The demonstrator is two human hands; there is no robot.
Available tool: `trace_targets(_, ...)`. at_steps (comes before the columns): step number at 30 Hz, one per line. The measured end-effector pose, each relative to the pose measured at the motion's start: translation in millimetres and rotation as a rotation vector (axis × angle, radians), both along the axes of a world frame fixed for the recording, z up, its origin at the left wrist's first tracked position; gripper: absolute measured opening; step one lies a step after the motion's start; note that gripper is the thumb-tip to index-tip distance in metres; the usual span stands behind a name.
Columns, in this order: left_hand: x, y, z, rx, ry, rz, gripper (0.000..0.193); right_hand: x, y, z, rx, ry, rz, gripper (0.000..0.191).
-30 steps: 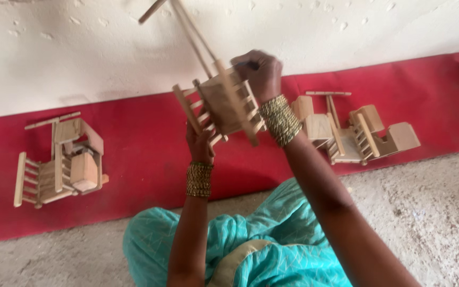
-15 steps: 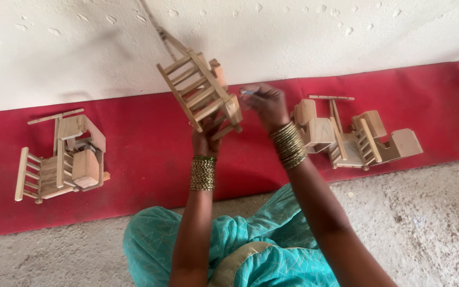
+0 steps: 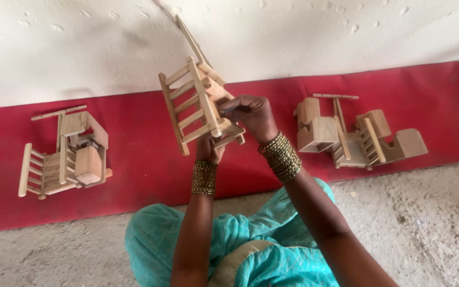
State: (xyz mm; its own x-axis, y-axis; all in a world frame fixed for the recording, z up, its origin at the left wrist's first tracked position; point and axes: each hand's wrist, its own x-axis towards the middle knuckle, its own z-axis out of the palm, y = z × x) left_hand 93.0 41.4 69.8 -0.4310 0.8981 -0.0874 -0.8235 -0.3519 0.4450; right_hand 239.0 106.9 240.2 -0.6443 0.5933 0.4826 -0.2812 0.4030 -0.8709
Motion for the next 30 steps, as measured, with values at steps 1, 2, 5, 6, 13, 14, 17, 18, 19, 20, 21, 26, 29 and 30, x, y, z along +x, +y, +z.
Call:
trace_targets(1,-1,1,-1,0.026,-0.043,0.006,0.037,2,-1,0,0.036,-0.062,-0.094,0.013)
trace_targets(2,-2,2,-1,0.1,0.008,-0.005,0.037,4,-1,-2,0.077,-0.122,-0.188,0.012)
trace_targets(5,-5,-5,12,0.24,0.016,-0.018,0.044,13,1,-11,0.093,-0.239,-0.368,0.012)
trace_targets(6,-7,-8,22,0.231,-0.07,-0.011,0.051,17,3,-14,0.076,-0.266,-0.408,0.012)
trace_targets(13,7,-16,97,0.261,0.228,0.217,0.084,29,11,-12,-0.176,0.489,-0.439,0.012)
trace_targets(14,11,-16,101,0.199,0.309,0.279,0.082,29,12,-8,-0.106,0.518,-0.522,0.013)
trace_targets(17,23,-14,100,0.001,0.504,0.406,0.079,23,8,4,0.059,0.512,-0.508,0.011)
trace_targets(18,29,-11,97,-0.077,0.534,0.413,0.079,18,5,6,0.105,0.488,-0.458,0.01)
trace_targets(19,36,-7,94,-0.155,0.564,0.418,0.079,13,3,8,0.258,0.315,-0.678,0.01)
trace_targets(20,43,-3,90,-0.159,0.6,0.421,0.081,9,3,9,0.407,0.131,-0.891,0.01)
trace_targets(21,51,0,85,-0.165,0.636,0.424,0.084,4,4,11,0.554,-0.065,-1.095,0.011)
trace_targets(26,74,-9,59,0.005,1.132,0.2,0.102,8,48,30,0.684,-0.011,-1.256,0.012)
trace_targets(29,59,-38,47,0.235,1.397,-0.116,0.101,20,85,51,0.815,-0.038,-1.272,0.012)
trace_targets(30,50,-45,46,0.206,1.404,-0.267,0.092,22,94,59,0.864,-0.015,-1.255,0.013)
